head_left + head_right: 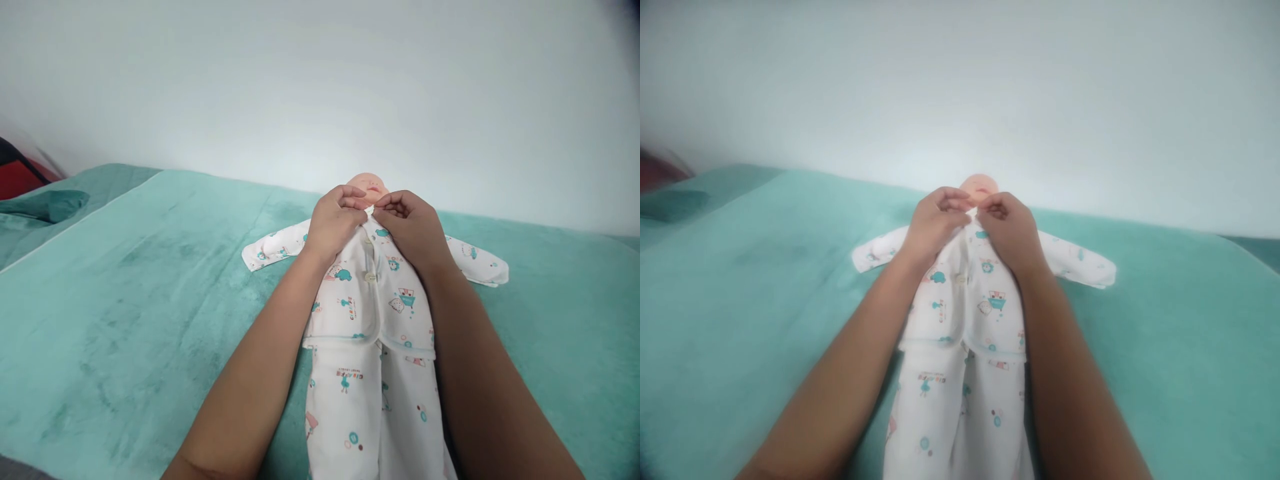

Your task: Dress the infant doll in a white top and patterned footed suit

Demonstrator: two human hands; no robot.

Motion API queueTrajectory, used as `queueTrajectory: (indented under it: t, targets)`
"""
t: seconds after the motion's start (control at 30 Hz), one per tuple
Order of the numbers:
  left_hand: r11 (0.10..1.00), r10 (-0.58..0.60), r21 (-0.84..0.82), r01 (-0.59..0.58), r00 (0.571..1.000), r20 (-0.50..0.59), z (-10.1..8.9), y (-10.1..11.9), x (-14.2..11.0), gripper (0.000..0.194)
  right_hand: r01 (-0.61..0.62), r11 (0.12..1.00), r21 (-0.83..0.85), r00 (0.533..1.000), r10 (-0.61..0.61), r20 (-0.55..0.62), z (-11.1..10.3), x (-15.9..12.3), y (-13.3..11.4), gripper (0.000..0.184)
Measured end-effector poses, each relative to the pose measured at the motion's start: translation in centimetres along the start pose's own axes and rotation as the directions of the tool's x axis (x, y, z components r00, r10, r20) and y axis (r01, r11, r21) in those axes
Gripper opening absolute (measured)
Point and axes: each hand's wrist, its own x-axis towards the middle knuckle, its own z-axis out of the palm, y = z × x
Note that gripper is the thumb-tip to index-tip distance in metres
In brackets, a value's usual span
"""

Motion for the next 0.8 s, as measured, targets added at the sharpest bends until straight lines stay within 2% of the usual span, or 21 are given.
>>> queueTrajectory:
  t: [0.27, 0.47, 0.57, 0.7, 0.8]
  targets:
    - [0.998, 0.014, 0.069, -0.015, 1.000, 0.016, 0.0, 0.1, 0.1, 0.027, -0.006, 0.999, -0.037, 1.000, 0.005, -0.017, 0.0, 0.1, -0.1, 0.013]
    - [1.000, -0.024, 0.005, 0.024, 0.999, 0.022, 0.1, 0.0, 0.0, 0.024, -0.010, 0.999, -0.045, 1.000, 0.009, -0.010, 0.1, 0.2, -0.1, 0.013]
    - [1.000, 0.001, 0.014, -0.001, 1.000, 0.002, 0.1, -0.2, 0.3, 0.023, -0.009, 0.999, -0.045, 1.000, 0.009, -0.014, 0.1, 0.2, 0.0, 0.013]
    - [0.979, 0.117, 0.170, -0.115, 0.993, -0.001, 0.2, -0.7, 0.8, 0.024, 0.005, 0.999, -0.031, 0.999, -0.006, -0.031, 0.1, 0.2, 0.1, 0.011]
    - [0.905, 0.227, 0.374, -0.202, 0.974, -0.021, 0.3, -1.0, 0.8, 0.029, 0.007, 1.000, -0.030, 0.999, -0.008, -0.042, 0.1, 0.2, 0.1, 0.011]
